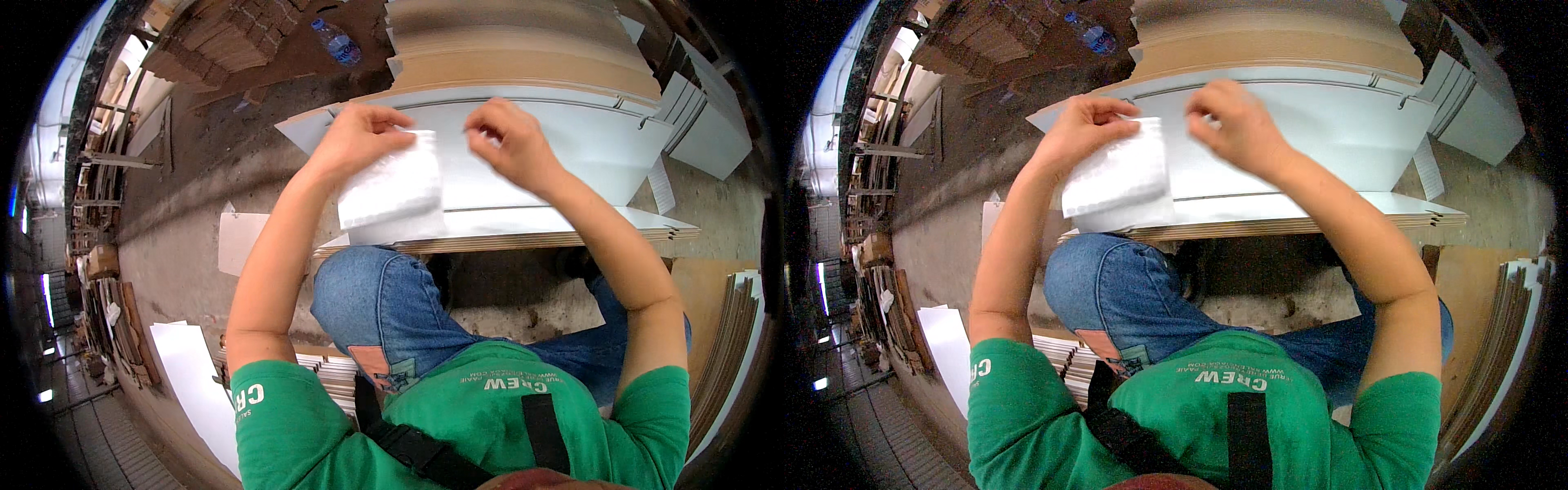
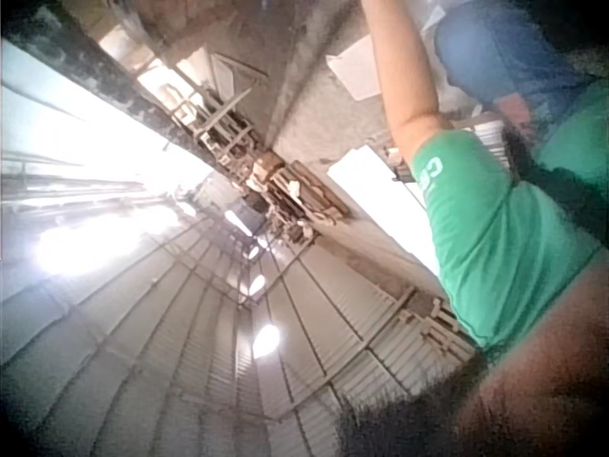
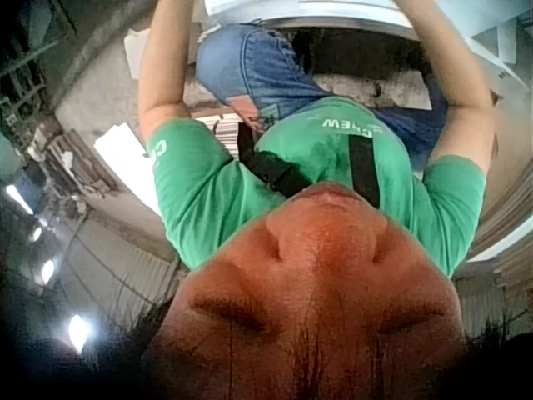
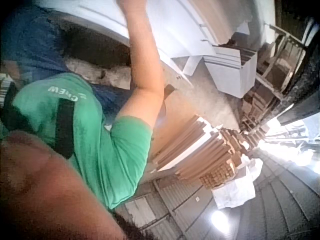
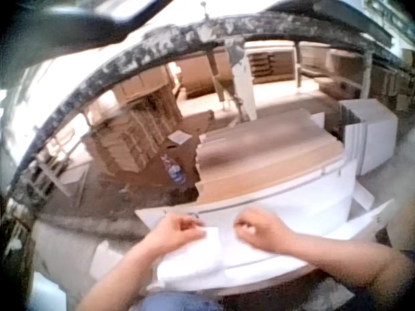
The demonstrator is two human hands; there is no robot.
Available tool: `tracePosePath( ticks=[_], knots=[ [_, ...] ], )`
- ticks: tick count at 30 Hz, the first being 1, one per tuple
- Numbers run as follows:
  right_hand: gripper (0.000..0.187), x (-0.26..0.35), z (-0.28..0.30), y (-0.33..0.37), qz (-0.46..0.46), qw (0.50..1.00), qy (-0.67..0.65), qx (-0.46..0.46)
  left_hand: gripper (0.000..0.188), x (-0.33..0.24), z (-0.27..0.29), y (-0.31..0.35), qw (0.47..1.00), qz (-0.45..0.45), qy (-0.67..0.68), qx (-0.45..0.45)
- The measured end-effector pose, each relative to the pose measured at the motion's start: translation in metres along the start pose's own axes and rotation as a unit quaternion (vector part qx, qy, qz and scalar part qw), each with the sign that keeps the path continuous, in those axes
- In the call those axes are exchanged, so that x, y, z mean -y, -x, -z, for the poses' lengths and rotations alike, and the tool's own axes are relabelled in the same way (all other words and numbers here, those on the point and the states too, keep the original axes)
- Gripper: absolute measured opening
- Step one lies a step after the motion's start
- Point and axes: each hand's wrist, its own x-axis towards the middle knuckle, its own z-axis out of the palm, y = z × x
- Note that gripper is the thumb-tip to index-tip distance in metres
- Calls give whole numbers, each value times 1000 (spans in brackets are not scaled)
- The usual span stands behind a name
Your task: The person handles white flat-pack furniture panels and wooden slats in a warehouse. They pick up panels, align them with wooden frames, and apply adhesive strips to the edges. The person repeatedly stacks and restacks the panels while working on the floor.
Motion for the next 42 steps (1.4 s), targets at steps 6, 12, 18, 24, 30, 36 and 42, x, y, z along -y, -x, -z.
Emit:
tracePosePath(
  ticks=[6,12,18,24,30,36,42],
  knots=[
    [9,-145,21,59,-21,891,412,190,25,27,25,11,969,-1,182,-168],
    [12,-170,35,64,2,894,434,108,21,12,13,33,913,-28,379,-148],
    [20,-157,66,40,-187,929,312,71,20,5,6,39,897,-38,420,-132],
    [21,-27,88,0,-250,957,-118,86,19,2,0,34,897,-9,432,-97],
    [18,49,75,-3,-40,987,-67,138,18,3,-8,30,890,21,452,-52],
    [17,45,64,7,-133,966,-95,199,20,-4,-17,36,892,42,450,-31],
    [16,44,52,3,-216,928,-224,206,21,0,-19,36,898,41,438,-32]
  ],
)
